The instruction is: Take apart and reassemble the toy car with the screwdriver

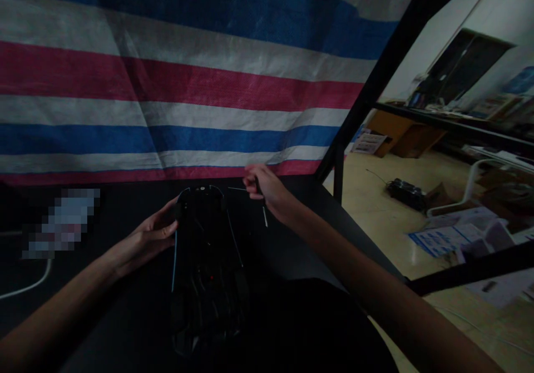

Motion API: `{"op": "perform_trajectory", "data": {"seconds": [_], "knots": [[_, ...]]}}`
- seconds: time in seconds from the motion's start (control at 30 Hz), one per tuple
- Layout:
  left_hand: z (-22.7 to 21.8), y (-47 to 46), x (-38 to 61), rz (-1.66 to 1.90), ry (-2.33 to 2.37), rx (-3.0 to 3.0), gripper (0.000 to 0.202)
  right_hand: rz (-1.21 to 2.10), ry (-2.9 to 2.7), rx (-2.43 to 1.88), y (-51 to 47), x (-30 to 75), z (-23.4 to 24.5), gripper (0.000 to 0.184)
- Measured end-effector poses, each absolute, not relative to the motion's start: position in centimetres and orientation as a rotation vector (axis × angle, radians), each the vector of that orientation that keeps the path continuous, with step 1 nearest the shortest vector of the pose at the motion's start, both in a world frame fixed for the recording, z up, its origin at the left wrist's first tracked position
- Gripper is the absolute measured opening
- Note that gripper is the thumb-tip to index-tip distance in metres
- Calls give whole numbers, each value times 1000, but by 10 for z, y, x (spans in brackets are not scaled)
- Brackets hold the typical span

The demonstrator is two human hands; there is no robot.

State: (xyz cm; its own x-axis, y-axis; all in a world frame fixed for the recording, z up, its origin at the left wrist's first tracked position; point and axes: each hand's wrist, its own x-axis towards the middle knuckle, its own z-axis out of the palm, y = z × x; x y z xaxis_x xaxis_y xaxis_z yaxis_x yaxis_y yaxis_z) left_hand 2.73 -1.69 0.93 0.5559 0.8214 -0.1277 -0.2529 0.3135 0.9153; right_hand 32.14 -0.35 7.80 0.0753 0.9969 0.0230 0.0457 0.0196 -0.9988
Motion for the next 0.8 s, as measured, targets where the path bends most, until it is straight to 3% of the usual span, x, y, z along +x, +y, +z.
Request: {"op": "perform_trajectory", "data": {"seconds": [0.13,0.27,0.63,0.8], "knots": [[9,-17,27,785,683,1013,77,958,-1305,-1405,-28,339,6,21],[8,-18,28,783,650,1005,75,743,-1505,-1424,-35,330,-25,20],[7,-20,27,804,555,1006,74,352,-1868,-1572,-25,316,-23,27],[6,-21,27,808,564,1006,77,294,-1899,-1606,-12,319,24,25]]}}
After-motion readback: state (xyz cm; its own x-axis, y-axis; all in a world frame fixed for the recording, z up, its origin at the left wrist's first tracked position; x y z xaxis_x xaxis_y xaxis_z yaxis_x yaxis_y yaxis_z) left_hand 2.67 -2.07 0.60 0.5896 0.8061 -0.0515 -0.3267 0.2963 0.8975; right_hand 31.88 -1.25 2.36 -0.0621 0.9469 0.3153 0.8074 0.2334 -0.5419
